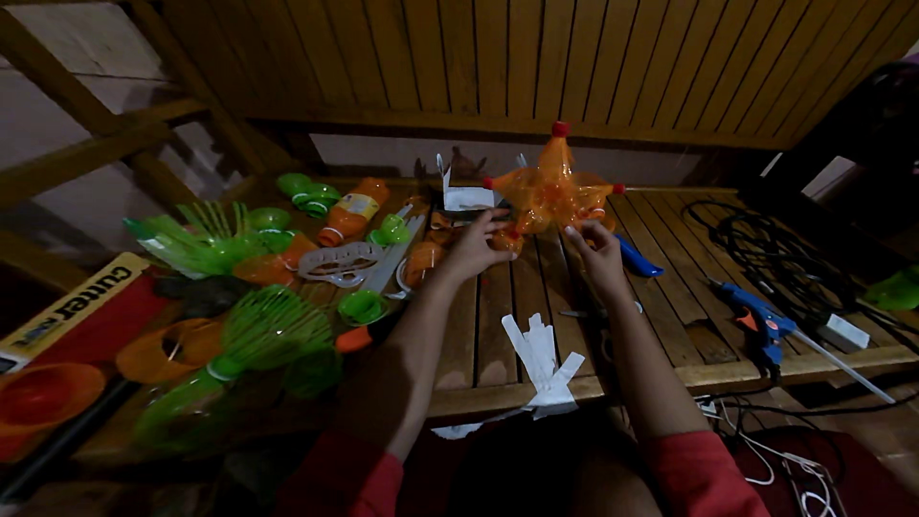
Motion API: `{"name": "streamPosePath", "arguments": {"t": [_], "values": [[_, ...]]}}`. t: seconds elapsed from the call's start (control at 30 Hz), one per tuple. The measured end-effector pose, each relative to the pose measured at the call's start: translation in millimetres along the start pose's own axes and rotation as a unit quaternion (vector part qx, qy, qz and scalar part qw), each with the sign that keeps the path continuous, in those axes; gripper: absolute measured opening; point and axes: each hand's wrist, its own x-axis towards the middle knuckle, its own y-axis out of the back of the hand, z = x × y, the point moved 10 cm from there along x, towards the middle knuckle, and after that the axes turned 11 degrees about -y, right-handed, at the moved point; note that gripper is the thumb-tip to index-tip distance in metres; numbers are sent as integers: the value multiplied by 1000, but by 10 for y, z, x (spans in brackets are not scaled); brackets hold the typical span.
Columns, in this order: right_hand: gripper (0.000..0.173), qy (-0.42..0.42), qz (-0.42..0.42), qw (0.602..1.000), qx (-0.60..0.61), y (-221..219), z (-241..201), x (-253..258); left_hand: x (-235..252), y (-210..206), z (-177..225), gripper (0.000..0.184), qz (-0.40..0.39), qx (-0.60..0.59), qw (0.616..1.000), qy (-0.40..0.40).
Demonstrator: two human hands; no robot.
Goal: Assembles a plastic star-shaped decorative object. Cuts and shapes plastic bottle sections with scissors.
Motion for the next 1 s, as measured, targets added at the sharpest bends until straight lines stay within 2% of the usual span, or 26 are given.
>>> {"name": "streamPosePath", "arguments": {"t": [0.2,0.47,0.67,0.77,0.87,1.0], "values": [[24,10,-8,1000,-10,-31,-9,-12,-54,10,84,75,-3,49,999,17],[26,-8,1,1000,-15,11,-25,-48,-59,-77,0,69,-20,80,996,27],[25,-17,24,999,22,64,-22,-24,-105,-115,50,77,-37,88,995,26],[25,-30,37,998,51,105,45,16,-183,-106,104,68,-19,95,995,27],[22,-26,48,995,81,137,86,48,-359,-45,404,51,-16,105,994,17],[23,-31,49,995,86,152,103,38,-639,432,875,19,24,138,989,-41]]}}
